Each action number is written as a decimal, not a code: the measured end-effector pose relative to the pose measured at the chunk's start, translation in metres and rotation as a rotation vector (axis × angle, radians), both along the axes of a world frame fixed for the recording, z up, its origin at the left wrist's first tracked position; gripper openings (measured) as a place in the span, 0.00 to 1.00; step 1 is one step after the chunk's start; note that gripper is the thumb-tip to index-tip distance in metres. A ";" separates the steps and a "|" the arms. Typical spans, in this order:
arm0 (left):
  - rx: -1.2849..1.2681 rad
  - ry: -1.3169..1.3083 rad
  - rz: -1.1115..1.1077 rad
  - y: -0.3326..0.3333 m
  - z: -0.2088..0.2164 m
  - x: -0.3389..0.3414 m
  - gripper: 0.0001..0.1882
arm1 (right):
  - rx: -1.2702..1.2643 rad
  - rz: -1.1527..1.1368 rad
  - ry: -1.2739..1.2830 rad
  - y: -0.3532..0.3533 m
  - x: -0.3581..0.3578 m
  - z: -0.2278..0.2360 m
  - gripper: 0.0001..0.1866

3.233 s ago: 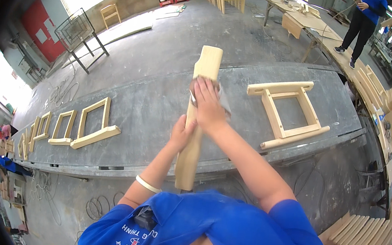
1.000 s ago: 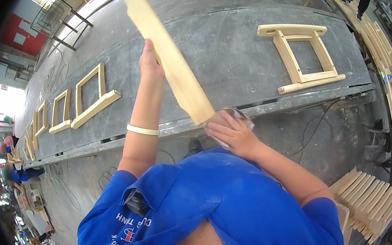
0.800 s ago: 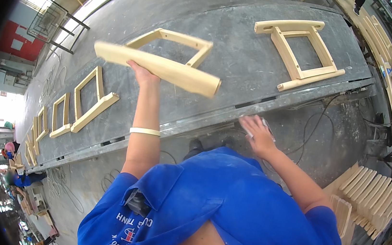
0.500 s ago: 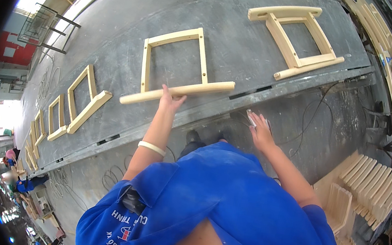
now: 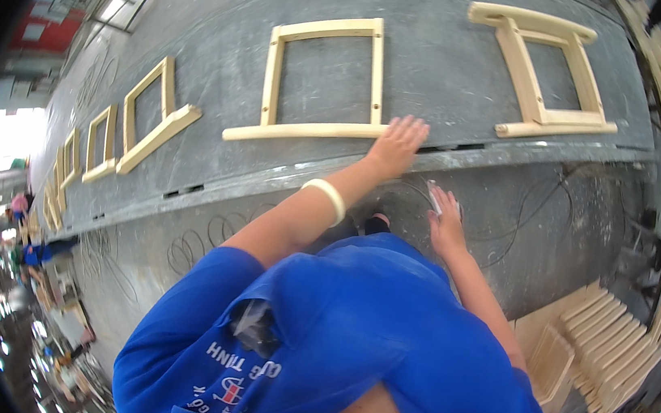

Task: The person sands multiple wooden chair frames using a sanding block. They pick up each frame, sand all sides, flip the frame, and place it on a stack. The person repeats this process for several frames throughout the clip.

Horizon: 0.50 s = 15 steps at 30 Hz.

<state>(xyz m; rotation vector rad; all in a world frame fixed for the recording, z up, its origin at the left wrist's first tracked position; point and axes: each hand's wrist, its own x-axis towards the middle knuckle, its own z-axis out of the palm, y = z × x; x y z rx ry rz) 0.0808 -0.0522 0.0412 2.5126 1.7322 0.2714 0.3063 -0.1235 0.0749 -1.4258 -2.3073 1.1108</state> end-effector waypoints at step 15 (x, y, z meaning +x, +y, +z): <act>0.149 -0.061 0.568 -0.122 -0.021 -0.195 0.30 | 0.509 0.435 -0.211 0.095 -0.100 0.001 0.35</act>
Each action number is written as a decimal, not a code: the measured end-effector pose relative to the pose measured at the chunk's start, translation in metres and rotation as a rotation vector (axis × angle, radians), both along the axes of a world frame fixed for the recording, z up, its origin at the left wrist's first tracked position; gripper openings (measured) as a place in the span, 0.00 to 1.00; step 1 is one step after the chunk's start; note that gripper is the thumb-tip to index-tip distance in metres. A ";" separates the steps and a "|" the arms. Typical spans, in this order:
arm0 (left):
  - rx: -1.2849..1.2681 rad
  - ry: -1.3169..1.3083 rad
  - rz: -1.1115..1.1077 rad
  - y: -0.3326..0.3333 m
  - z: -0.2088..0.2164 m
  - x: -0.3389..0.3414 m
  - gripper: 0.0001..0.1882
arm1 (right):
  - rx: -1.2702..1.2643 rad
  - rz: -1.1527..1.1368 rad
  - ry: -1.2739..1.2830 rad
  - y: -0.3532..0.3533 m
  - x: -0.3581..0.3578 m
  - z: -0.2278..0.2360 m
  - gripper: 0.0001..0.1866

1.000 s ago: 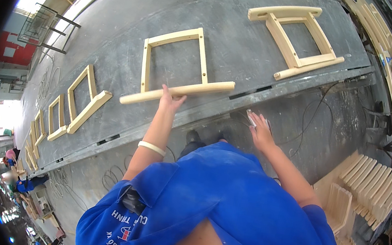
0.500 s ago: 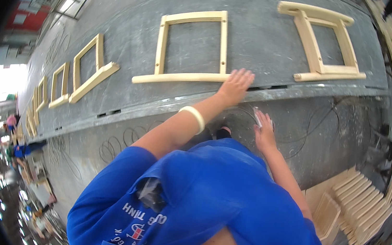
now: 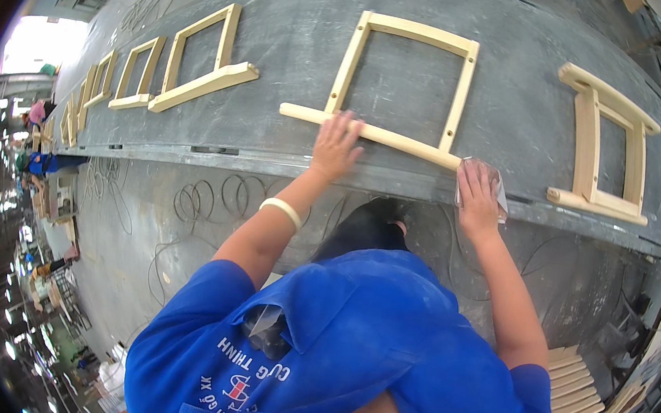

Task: The person sands multiple wooden chair frames using a sanding block. They pick up each frame, sand all sides, flip the frame, and place it on a stack. The person repeats this process for several frames throughout the clip.

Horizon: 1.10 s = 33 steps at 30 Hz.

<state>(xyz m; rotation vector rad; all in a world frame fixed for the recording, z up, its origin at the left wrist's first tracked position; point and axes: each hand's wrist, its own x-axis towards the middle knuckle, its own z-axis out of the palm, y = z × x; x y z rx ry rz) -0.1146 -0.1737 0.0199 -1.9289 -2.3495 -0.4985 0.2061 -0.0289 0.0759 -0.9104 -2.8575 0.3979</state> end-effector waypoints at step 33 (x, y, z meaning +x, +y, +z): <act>0.243 -1.857 0.636 -0.053 0.024 -0.144 0.42 | -0.156 0.506 0.184 -0.070 -0.336 -0.030 0.27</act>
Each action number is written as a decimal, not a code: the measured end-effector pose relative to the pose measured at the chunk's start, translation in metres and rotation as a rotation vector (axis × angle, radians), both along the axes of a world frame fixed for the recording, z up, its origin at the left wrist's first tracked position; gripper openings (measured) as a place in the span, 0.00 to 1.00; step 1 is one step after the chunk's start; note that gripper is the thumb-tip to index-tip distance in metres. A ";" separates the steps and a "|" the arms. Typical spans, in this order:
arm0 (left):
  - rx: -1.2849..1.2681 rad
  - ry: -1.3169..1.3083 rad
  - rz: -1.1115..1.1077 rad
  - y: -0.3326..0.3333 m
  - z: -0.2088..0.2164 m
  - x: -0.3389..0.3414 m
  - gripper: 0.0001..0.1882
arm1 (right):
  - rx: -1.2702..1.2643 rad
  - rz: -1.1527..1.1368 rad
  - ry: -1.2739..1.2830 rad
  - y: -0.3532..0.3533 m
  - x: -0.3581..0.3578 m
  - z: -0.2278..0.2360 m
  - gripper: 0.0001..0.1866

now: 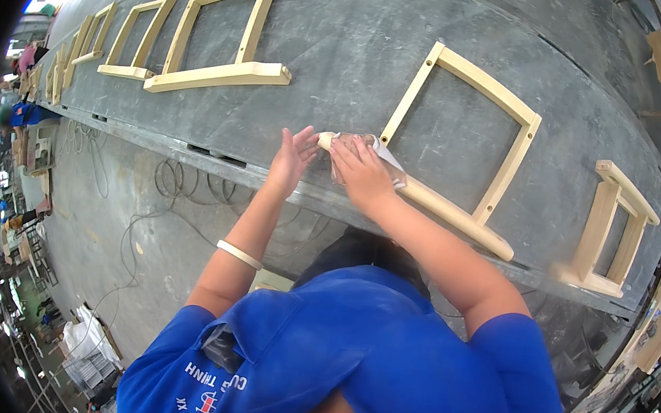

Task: The person sands multiple wooden chair frames using a sanding block. They pick up each frame, sand all sides, flip the frame, and place it on a stack. The person repeats this process for several frames throughout the clip.

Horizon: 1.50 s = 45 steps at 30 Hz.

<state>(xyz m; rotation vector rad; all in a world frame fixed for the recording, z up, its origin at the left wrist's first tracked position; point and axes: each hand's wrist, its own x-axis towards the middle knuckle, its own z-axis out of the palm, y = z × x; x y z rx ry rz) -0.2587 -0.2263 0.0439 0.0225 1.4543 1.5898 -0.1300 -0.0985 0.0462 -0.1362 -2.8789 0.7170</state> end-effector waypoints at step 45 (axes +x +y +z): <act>-0.730 1.192 -0.825 0.107 0.010 0.013 0.28 | 0.065 -1.105 -0.401 0.092 0.374 0.022 0.31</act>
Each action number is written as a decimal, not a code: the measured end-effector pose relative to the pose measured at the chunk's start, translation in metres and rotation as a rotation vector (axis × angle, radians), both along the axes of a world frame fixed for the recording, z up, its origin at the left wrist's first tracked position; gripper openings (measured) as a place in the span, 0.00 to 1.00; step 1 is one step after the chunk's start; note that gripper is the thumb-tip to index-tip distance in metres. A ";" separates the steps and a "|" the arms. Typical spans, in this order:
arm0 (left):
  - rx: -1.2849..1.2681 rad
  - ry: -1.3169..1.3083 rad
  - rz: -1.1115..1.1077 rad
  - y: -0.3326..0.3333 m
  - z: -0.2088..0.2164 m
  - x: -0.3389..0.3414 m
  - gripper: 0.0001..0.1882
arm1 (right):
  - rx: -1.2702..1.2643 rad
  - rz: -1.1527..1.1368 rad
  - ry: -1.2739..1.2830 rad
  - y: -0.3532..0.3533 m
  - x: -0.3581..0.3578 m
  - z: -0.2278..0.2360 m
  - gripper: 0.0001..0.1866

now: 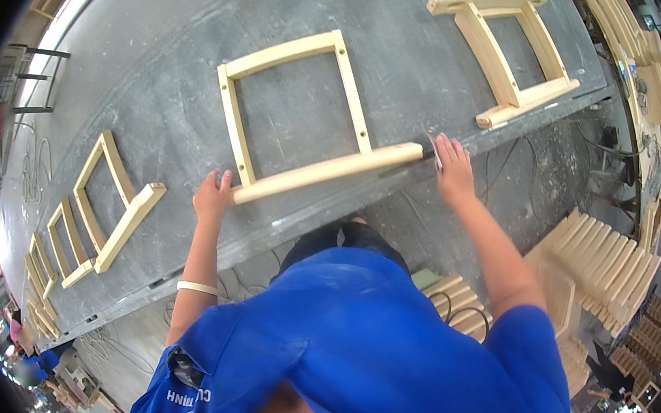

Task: The person sands multiple wooden chair frames using a sanding block. They pick up each frame, sand all sides, flip the frame, and place it on a stack. The person repeats this process for several frames throughout the clip.

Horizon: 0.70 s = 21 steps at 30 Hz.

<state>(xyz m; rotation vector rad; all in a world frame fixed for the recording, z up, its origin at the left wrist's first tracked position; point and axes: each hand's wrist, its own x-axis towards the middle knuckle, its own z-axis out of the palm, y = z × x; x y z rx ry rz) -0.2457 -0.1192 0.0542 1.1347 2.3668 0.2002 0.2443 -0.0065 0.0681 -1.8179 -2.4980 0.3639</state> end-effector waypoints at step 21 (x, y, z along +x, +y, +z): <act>0.948 -0.340 0.182 0.053 0.009 0.048 0.21 | -0.026 -0.387 0.530 -0.040 -0.032 0.036 0.23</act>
